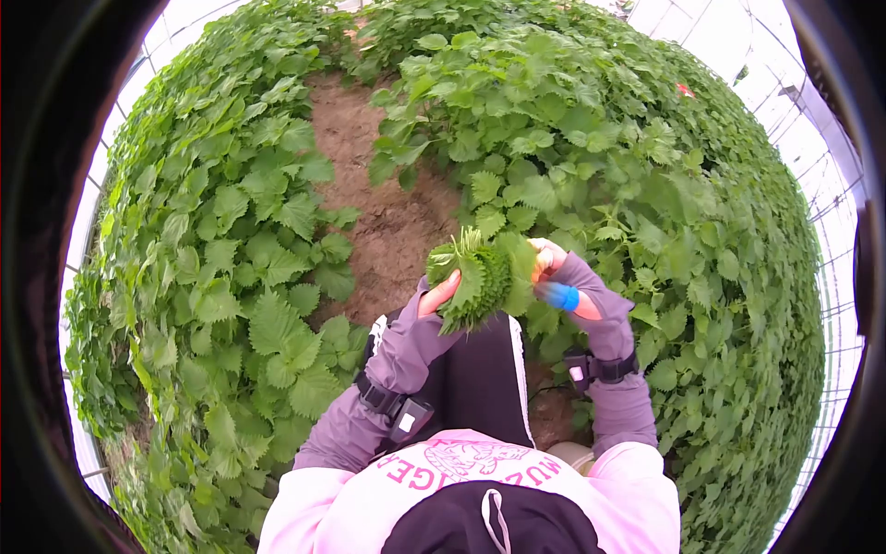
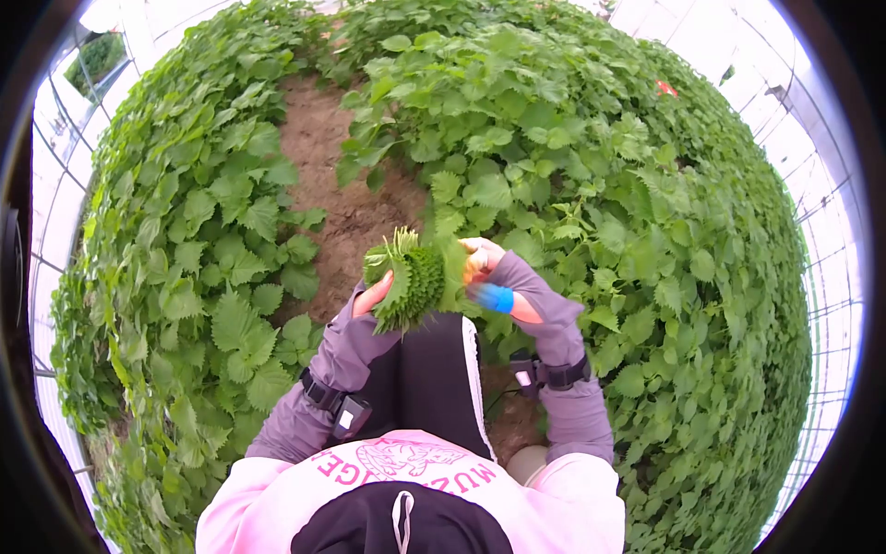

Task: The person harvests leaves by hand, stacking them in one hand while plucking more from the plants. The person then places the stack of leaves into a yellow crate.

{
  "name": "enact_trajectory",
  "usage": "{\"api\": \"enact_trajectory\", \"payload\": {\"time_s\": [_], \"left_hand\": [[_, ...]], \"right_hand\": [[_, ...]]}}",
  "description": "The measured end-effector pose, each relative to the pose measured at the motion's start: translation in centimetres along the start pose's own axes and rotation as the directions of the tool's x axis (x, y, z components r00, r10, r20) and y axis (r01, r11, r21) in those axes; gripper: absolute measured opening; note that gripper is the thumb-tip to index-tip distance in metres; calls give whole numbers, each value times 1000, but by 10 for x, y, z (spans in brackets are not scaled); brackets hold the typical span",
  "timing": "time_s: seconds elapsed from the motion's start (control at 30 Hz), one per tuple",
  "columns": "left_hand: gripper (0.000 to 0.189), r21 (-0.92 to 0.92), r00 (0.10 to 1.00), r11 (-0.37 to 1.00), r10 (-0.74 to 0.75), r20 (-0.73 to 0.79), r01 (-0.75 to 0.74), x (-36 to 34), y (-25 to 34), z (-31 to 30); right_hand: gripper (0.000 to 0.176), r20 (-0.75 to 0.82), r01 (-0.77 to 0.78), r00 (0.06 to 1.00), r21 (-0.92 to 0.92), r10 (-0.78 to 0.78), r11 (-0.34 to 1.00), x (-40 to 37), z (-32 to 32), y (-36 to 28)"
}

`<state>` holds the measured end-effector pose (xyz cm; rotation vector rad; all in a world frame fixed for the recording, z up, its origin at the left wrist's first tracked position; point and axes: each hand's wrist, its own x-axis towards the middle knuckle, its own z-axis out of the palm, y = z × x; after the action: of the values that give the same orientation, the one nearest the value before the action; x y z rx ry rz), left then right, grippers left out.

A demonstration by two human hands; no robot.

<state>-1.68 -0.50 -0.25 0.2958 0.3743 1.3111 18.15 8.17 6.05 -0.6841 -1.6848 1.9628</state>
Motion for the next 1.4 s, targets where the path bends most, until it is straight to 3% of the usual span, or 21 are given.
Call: {"api": "enact_trajectory", "payload": {"time_s": [0.03,0.07,0.13,0.17,0.2,0.27,0.33,0.4,0.47,0.53,0.6,0.67,0.73,0.77,0.9,0.97,1.07,1.2,1.27,1.33,1.4], "left_hand": [[30,25,999,999,35,-15,-35,-1,-2,0],[29,49,997,996,70,-29,-69,-3,-3,-1],[28,88,996,993,80,-41,-76,-1,-8,-9],[27,129,995,988,90,-48,-83,-1,-10,-10],[27,127,995,989,86,-54,-79,-2,-12,-10],[26,273,988,956,134,-81,-107,-4,-13,-6],[25,348,979,927,180,-91,-138,-10,-9,4],[24,422,967,891,234,-102,-171,-11,-7,4],[22,450,955,866,283,-88,-215,-1,-12,-14],[23,539,940,818,316,-128,-201,9,-21,-34],[23,616,913,725,407,-20,-309,15,-30,-32],[22,617,896,699,444,20,-361,17,-41,-38],[31,-2,966,976,217,140,-219,19,-45,-46],[31,-1,966,975,219,140,-221,18,-47,-49],[30,245,958,928,257,125,-281,10,-47,-50],[36,487,976,873,128,-176,-27,1,-30,-24],[39,309,976,925,208,70,-219,1,-22,-12],[28,561,943,784,332,-16,-266,19,-30,-27],[24,696,956,693,290,-34,-186,31,-21,-51],[21,826,909,538,409,-81,-168,32,-17,-60],[22,873,926,471,373,-64,-129,36,-4,-67]], "right_hand": [[42,-66,181,982,28,-179,983,0,9,13],[42,-64,175,983,31,-172,984,-1,24,19],[39,-434,161,894,76,-112,984,-2,58,32],[36,-491,343,853,272,-177,899,3,68,53],[31,-548,413,800,211,-243,886,7,71,64],[24,-668,449,741,405,-78,796,5,75,67],[20,-547,523,836,777,-35,352,-3,44,90],[19,-774,514,607,212,-178,831,-7,54,54],[18,-743,377,619,-3,-255,926,-18,65,23],[17,-579,347,745,-87,-331,934,-26,75,11],[16,-418,218,831,-365,-368,905,-23,88,4],[14,-407,163,861,-348,-305,923,-15,89,14],[12,-418,195,840,-362,-346,911,-4,84,29],[12,-454,122,823,-444,-341,888,-3,80,32],[13,-551,-17,778,-497,-301,868,4,74,41],[13,-588,-77,748,-538,-308,840,5,78,35],[14,-595,-115,746,-556,-298,823,12,72,37],[13,-478,-8,797,-619,-369,785,30,54,59],[11,-488,-232,866,-204,106,951,37,60,31],[12,-472,-180,877,-164,83,970,48,42,21],[14,-491,-86,871,-137,8,987,67,19,1]]}}
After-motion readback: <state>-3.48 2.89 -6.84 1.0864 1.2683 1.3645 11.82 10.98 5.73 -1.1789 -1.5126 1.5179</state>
